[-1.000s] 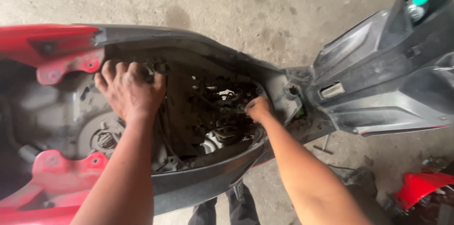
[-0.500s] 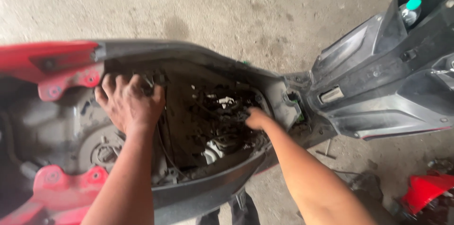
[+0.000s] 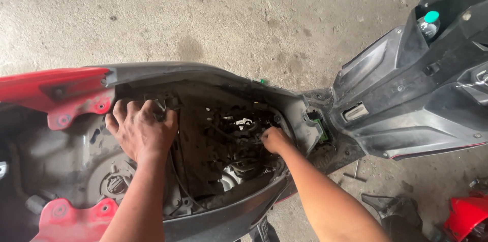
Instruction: The person removes the scooter seat, then reaches into the under-seat compartment to adjust internal components and wiring. They briefly check the dashboard area before returning to the compartment to continue working with a T-handle tool on the internal parts.
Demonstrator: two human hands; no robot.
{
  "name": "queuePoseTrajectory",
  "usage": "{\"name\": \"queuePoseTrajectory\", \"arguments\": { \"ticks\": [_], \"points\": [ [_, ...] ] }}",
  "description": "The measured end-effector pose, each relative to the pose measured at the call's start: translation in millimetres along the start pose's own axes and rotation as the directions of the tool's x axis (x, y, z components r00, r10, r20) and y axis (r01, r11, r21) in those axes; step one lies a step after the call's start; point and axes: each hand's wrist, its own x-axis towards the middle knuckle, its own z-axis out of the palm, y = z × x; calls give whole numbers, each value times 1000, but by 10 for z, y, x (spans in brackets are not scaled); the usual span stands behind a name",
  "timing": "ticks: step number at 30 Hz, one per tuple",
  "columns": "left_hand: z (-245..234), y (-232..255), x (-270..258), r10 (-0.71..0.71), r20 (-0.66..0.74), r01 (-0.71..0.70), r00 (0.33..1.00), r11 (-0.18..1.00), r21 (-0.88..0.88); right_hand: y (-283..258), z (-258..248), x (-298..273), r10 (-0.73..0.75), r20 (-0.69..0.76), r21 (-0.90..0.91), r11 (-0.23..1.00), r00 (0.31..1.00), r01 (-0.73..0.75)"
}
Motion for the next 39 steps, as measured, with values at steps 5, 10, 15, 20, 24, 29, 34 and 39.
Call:
{"name": "queuePoseTrajectory", "arguments": {
  "ticks": [5, 10, 15, 20, 24, 29, 34, 39],
  "points": [
    [39, -37, -60, 38, -62, -40, 997, 999, -30, -118, -71, -148, 95, 41, 7, 995, 995, -95],
    [5, 1, -1, 11, -21, -12, 1000, 999, -39, -405, -307, -259, 240, 96, 23, 970, 966, -243],
    [21, -4, -9, 19, -36, -21, 999, 999, -44, -515, -175, -50, 63, 79, -273, 961, 995, -39],
    [49, -17, -7, 26, -47, -28, 999, 999, -35, -821, 452, 345, -154, 215, -130, 974, 964, 185],
    [54, -18, -4, 27, -22, -27, 999, 1000, -15, -801, 1027, 650, -195, 423, -138, 951, 885, 275],
    [57, -48, -12, 48, -44, -49, 998, 999, -14, -869, 1366, 702, -252, 488, -32, 952, 836, 305],
    [97, -26, -10, 75, -84, -75, 994, 997, 3, -837, 1098, 497, -249, 529, 61, 965, 811, 256],
    [4, 31, 8, 13, -9, -13, 1000, 1000, 1, -993, 849, 110, -166, 621, 236, 972, 766, 19]
  ]
}}
